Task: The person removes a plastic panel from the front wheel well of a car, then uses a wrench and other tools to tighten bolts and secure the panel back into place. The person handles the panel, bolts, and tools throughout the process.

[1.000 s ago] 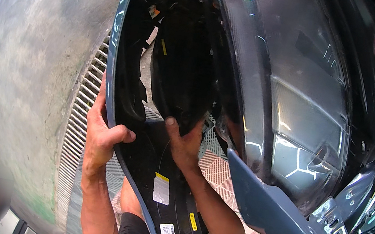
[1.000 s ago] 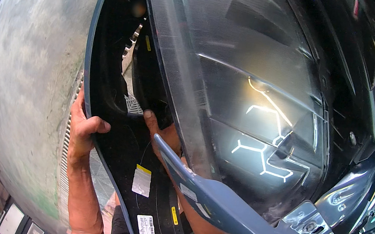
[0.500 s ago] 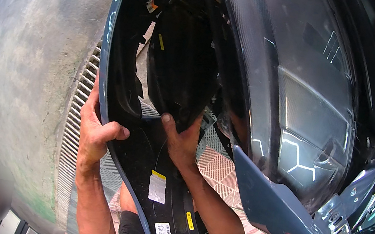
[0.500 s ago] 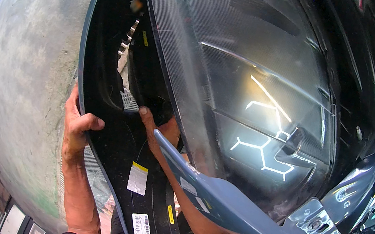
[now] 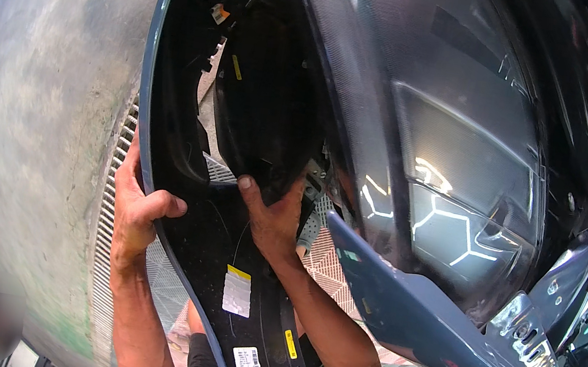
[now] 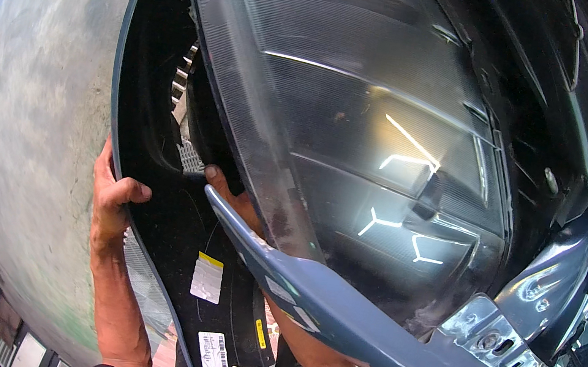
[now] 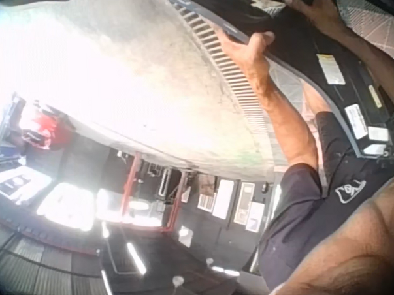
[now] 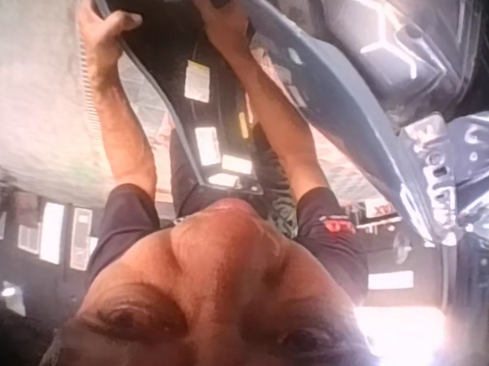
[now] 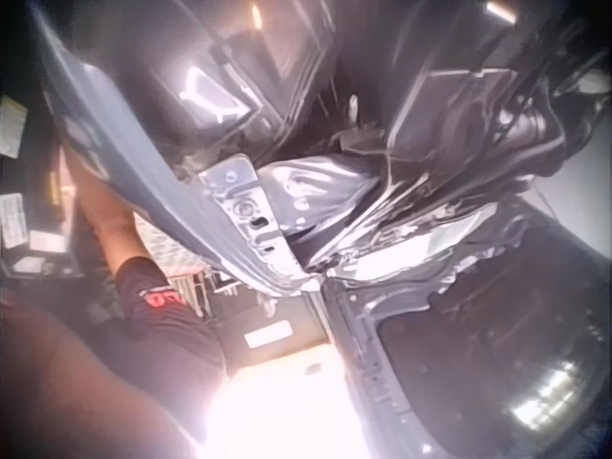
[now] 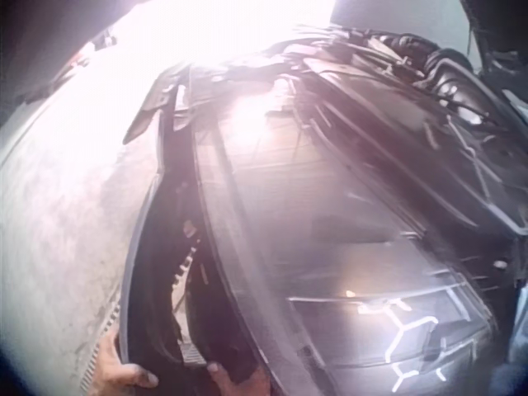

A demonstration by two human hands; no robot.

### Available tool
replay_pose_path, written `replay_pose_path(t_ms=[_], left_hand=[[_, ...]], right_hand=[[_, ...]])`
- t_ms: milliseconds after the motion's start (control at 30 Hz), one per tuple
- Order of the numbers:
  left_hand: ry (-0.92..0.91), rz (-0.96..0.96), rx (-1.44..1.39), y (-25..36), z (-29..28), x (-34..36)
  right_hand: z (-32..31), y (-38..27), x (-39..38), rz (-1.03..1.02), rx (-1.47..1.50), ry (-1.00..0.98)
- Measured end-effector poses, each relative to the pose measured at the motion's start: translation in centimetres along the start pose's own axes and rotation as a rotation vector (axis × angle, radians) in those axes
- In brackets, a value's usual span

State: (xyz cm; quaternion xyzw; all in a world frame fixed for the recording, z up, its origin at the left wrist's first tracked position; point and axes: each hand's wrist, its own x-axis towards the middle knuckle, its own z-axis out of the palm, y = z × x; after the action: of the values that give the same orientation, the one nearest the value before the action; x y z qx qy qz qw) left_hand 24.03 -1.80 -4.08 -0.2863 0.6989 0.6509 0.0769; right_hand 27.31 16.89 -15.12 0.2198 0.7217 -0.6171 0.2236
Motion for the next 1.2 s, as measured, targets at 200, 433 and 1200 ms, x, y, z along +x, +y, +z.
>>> replay_pose_path(t_ms=[200,433,1200], left_hand=[[0.020,-0.047,-0.020,0.3,0.5,0.1],[-0.013,-0.022,-0.053,0.5,0.1,0.1],[-0.160,0.120,0.012,-2.6,-4.0,1.0]], right_hand=[[-1.2,-3.3,-0.4,0.135,0.056,-0.083],[-0.9,-2.4,-0.2,0.043,0.049,-0.062],[-4.2,7.4,-8.0,0.450,-0.118,-0.197]])
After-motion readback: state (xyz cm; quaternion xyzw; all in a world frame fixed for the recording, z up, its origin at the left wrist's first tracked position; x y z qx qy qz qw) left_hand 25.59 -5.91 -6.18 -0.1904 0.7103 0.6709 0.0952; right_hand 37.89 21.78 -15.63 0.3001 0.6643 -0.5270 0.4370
